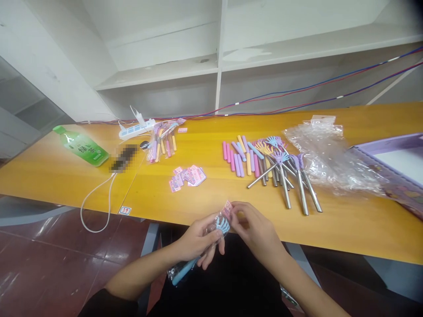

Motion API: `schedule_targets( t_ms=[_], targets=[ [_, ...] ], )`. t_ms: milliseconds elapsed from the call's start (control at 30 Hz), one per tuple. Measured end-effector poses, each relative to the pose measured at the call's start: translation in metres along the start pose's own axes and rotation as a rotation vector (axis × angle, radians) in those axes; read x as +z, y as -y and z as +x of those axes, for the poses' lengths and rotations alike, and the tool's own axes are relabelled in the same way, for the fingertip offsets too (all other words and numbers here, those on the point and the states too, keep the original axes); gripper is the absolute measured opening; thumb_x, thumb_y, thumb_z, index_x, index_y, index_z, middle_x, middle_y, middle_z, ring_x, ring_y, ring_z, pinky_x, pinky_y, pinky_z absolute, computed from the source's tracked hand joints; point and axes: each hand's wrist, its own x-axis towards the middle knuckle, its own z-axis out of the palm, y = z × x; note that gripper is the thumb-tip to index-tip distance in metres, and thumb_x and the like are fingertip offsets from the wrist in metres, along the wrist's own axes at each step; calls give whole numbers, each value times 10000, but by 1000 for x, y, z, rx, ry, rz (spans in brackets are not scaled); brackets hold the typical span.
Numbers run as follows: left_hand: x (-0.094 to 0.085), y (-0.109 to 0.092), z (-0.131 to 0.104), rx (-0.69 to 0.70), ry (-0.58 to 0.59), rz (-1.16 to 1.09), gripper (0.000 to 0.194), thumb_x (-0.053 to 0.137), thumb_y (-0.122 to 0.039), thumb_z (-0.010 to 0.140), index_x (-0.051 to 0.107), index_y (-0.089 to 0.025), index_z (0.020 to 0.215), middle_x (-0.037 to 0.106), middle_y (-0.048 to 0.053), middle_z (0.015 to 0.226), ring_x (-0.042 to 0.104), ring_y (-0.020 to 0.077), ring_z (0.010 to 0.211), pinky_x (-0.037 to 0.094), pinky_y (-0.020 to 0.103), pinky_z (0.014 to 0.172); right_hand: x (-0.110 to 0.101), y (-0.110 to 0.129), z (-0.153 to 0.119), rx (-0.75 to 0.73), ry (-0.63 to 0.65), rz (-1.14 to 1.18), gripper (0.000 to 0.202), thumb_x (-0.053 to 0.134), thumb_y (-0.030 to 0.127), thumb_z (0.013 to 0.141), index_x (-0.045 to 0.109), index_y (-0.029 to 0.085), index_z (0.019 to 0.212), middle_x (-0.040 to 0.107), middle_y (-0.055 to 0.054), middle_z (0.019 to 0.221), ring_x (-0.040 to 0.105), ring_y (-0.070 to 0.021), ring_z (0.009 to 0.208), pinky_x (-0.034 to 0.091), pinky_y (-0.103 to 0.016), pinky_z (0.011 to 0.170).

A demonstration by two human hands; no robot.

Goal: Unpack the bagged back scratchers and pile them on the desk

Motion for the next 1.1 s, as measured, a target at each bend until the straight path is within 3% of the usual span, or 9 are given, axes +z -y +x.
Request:
schedule_targets(
  t_ms=[167,267,400,567,633,767,833,933,1100],
  targets=[
    [-4,0,1,-24,46,-42,669,583,-532,1077,362,-210,1620,703,13,853,591,82,375,377,140,313,-19,-15,4,213,-38,79,142,635,361,1031,568,244,986,752,-35,914,756,-170,725,632,-269,634],
    [-7,1,2,-18,54,-54,668,585,-531,1075,365,-212,1618,701,11,842,593,87,371,368,139,312,-28,-18,5,95,38,90,128,535,324,1086,605,244,1015,704,-24,906,683,-135,647,582,-270,623],
    [-10,2,3,-9,73,-50,703,606,-544,1064,355,-208,1628,702,14,829,592,85,369,371,132,317,-32,-12,9,-21,120,75,284,428,275,1111,692,239,1014,669,-54,953,655,-157,725,555,-318,714],
    [-10,1,2,-32,86,-28,704,611,-540,1064,362,-214,1636,697,11,831,590,76,376,379,130,325,-28,-4,12,246,208,344,267,518,430,1097,700,238,1060,670,-57,997,673,-179,777,582,-318,717],
    [-10,0,2,-29,101,-35,694,613,-529,1065,370,-209,1631,698,11,826,587,77,375,384,135,323,-28,-4,17,272,239,381,283,571,474,1070,706,234,1008,661,-63,1025,675,-190,845,580,-311,748],
    [-10,1,2,14,69,-118,648,637,-506,1051,421,-187,1572,696,8,805,564,81,353,352,138,311,-32,-13,48,173,270,251,320,601,491,1040,711,224,901,631,-76,1054,643,-220,1041,525,-325,922],
    [-10,1,1,27,40,-175,620,636,-495,1049,432,-185,1546,692,3,788,549,84,337,328,137,298,-34,-20,71,134,178,141,359,534,473,1058,660,218,839,615,-83,1057,622,-222,1057,495,-331,940],
    [-12,0,-1,16,43,-246,614,640,-469,1044,416,-194,1545,691,-5,767,537,88,319,304,133,284,-24,-23,108,117,59,-66,350,431,384,1068,516,230,766,603,-77,942,595,-218,943,457,-331,844],
    [-13,1,1,22,63,-312,575,638,-426,1035,440,-203,1527,696,-12,737,508,85,288,276,124,272,31,-11,159,153,229,-185,243,383,262,1069,490,237,852,634,-48,794,567,-201,718,381,-315,676]
  ],
)
